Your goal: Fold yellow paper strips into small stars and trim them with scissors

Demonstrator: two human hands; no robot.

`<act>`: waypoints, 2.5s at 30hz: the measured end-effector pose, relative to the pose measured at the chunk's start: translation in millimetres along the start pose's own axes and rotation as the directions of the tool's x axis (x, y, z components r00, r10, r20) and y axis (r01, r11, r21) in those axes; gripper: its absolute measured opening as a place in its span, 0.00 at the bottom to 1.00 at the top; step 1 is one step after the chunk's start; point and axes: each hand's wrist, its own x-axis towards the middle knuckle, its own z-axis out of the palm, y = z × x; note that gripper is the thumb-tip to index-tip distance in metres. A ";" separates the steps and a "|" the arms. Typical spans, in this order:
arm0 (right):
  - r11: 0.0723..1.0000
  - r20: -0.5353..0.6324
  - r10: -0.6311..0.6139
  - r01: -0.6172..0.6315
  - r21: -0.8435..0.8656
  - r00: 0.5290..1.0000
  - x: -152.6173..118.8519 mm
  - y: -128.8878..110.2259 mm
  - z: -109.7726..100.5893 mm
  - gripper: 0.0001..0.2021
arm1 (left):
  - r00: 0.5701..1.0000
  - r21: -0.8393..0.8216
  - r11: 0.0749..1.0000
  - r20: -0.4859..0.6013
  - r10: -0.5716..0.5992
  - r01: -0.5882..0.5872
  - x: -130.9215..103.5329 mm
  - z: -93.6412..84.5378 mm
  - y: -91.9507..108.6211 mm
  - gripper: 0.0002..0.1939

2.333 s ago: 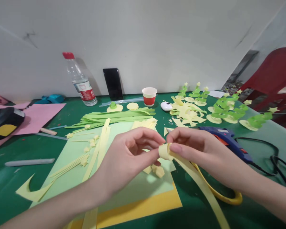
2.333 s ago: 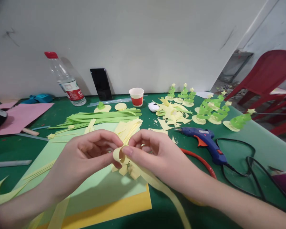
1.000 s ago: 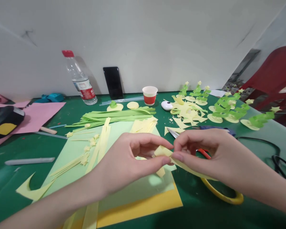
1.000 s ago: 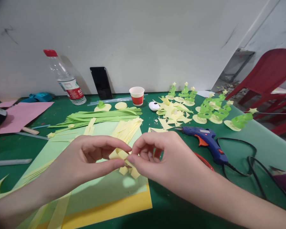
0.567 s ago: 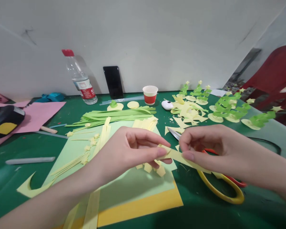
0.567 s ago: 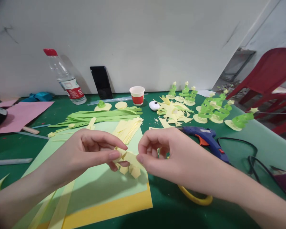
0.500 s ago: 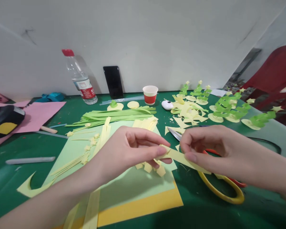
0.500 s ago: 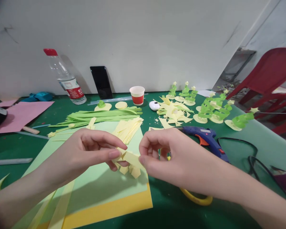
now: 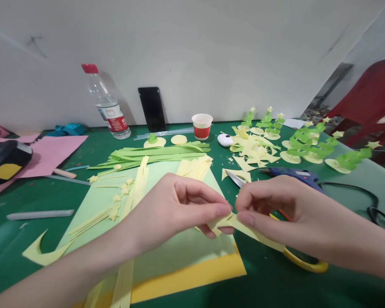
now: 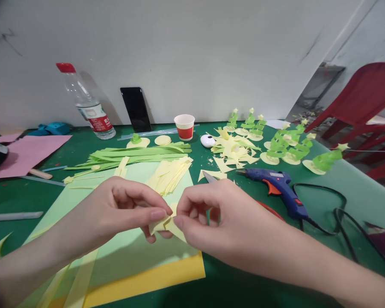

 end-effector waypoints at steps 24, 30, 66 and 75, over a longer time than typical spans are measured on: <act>0.986 0.138 -0.006 -0.017 0.167 0.990 3.1 1.5 1.8 0.12 | 0.948 0.309 0.897 0.066 0.311 -0.315 -4.5 1.0 -7.7 0.07; 0.972 0.153 0.037 -0.071 0.225 0.988 2.0 -0.5 5.5 0.10 | 0.913 0.309 0.860 0.088 0.399 -0.406 -3.3 -0.6 -11.2 0.09; 0.977 -0.212 -0.188 0.205 0.059 0.959 -0.7 3.6 11.7 0.12 | 0.900 0.547 0.738 0.069 0.429 -0.394 -8.7 6.5 -11.3 0.16; 0.973 -0.156 -0.190 0.207 0.100 0.969 1.8 7.4 7.8 0.10 | 0.889 0.550 0.729 0.055 0.454 -0.406 -9.7 5.4 -12.8 0.13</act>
